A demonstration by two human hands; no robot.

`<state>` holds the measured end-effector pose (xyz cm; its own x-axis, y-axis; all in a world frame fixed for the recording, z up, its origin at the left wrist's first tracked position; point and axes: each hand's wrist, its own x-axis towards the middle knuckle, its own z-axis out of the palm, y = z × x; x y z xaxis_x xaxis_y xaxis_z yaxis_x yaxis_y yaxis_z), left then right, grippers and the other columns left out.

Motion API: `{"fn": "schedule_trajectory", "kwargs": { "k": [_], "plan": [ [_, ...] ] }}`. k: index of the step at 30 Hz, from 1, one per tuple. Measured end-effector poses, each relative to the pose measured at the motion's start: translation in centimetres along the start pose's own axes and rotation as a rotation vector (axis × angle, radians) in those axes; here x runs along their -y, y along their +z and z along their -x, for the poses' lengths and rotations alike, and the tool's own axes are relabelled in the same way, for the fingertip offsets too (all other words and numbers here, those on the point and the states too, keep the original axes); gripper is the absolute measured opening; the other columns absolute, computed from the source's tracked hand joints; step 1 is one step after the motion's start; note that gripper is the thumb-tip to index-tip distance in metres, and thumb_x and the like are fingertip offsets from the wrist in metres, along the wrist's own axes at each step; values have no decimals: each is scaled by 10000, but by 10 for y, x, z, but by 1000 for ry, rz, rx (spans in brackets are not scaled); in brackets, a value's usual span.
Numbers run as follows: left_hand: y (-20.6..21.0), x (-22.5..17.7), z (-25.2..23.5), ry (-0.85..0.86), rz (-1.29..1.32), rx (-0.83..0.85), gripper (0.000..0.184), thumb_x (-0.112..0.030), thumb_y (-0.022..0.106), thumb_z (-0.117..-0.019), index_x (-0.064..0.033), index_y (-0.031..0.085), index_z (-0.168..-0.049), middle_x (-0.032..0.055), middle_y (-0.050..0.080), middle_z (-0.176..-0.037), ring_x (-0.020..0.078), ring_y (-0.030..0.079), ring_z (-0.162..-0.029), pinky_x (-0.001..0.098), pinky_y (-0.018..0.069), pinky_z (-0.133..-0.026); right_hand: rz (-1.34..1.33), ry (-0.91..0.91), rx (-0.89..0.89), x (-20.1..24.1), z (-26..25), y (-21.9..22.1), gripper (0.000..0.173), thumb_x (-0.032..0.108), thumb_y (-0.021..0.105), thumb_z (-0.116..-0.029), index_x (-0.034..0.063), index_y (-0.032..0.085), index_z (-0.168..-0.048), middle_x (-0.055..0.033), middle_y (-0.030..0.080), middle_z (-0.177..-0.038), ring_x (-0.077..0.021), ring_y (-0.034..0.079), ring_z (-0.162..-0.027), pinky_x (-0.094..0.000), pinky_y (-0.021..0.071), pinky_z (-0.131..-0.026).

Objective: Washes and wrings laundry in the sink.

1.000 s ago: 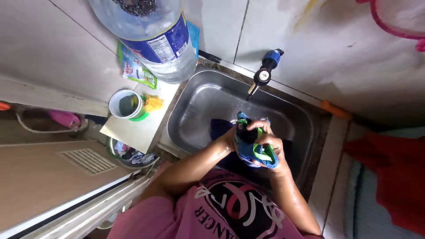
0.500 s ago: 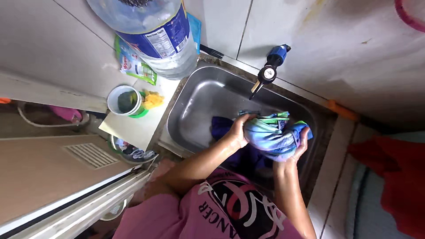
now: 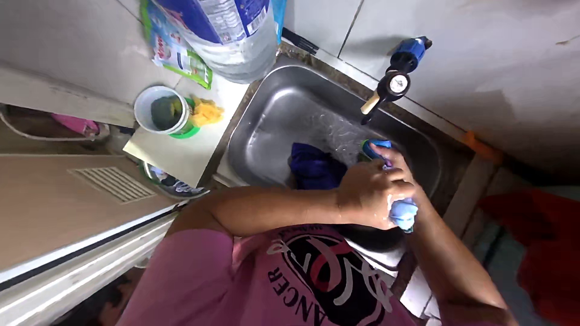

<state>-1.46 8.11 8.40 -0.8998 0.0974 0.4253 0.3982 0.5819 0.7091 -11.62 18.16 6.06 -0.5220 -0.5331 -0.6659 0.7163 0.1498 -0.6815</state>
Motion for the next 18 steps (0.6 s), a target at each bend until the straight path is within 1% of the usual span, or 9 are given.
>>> {"fn": "schedule_trajectory", "kwargs": {
  "k": [2, 4, 6, 8, 11, 13, 15, 16, 18],
  "plan": [
    [5, 2, 6, -4, -31, 64, 318, -290, 866, -615, -96, 742, -835, 79, 705, -824, 292, 680, -804, 456, 523, -655, 136, 54, -61, 5, 1, 7, 269, 153, 423, -1059, 182, 640, -903, 83, 674, -739, 30, 633, -651, -150, 537, -592],
    [13, 8, 15, -10, -73, 118, 349, -307, 870, -598, -98, 736, -842, 96, 708, -860, 325, 676, -831, 472, 520, -651, 283, 95, -78, 2, -6, 4, 197, 143, 467, -1037, 146, 626, -922, 61, 655, -733, 0, 622, -635, -186, 537, -587],
    [23, 15, 26, -14, -87, 166, 355, -315, 857, -613, -87, 727, -853, 118, 705, -888, 355, 669, -854, 494, 520, -658, 432, 99, -88, -6, -13, 0, 124, 125, 525, -992, 126, 628, -922, 50, 642, -704, -19, 604, -590, -209, 529, -553],
    [31, 22, 36, -15, -101, 208, 361, -309, 858, -627, -75, 724, -868, 139, 705, -905, 383, 670, -874, 518, 525, -680, 573, 75, -101, -12, -21, 0, 55, 78, 585, -963, 78, 641, -962, 22, 637, -710, -44, 598, -586, -233, 532, -564],
    [46, 35, 54, 13, -158, 216, 345, -288, 850, -638, -85, 733, -891, 141, 708, -908, 394, 678, -887, 523, 536, -688, 795, 47, -89, -24, -36, 0, 93, 43, 661, -934, 4, 663, -1019, -41, 637, -767, -92, 591, -635, -295, 532, -624],
    [52, 41, 62, -7, -154, 290, 329, -241, 836, -691, -69, 743, -955, 163, 707, -949, 422, 670, -937, 549, 539, -723, 894, 25, -80, -36, -44, -3, 136, 46, 695, -926, -19, 678, -1045, -108, 659, -843, -156, 606, -705, -372, 538, -683],
    [55, 43, 68, -49, -136, 381, 331, -199, 819, -741, -58, 740, -1030, 189, 702, -1019, 448, 653, -1001, 577, 533, -781, 975, 46, -81, -41, -48, 0, 172, 43, 711, -930, -38, 690, -1081, -171, 689, -934, -227, 647, -809, -443, 551, -782],
    [55, 43, 70, -71, -133, 418, 348, -189, 821, -754, -63, 740, -1069, 192, 700, -1055, 449, 645, -1031, 584, 529, -811, 1007, 68, -83, -43, -49, 3, 189, 43, 713, -929, -41, 690, -1097, -182, 694, -973, -239, 660, -855, -451, 553, -824],
    [54, 44, 76, -83, -133, 443, 392, -188, 849, -735, -73, 745, -1095, 184, 703, -1090, 441, 642, -1057, 587, 525, -826, 1064, 96, -80, -45, -49, 11, 238, 56, 714, -927, -48, 682, -1138, -201, 693, -1051, -256, 670, -939, -460, 546, -891]
  ]
}}
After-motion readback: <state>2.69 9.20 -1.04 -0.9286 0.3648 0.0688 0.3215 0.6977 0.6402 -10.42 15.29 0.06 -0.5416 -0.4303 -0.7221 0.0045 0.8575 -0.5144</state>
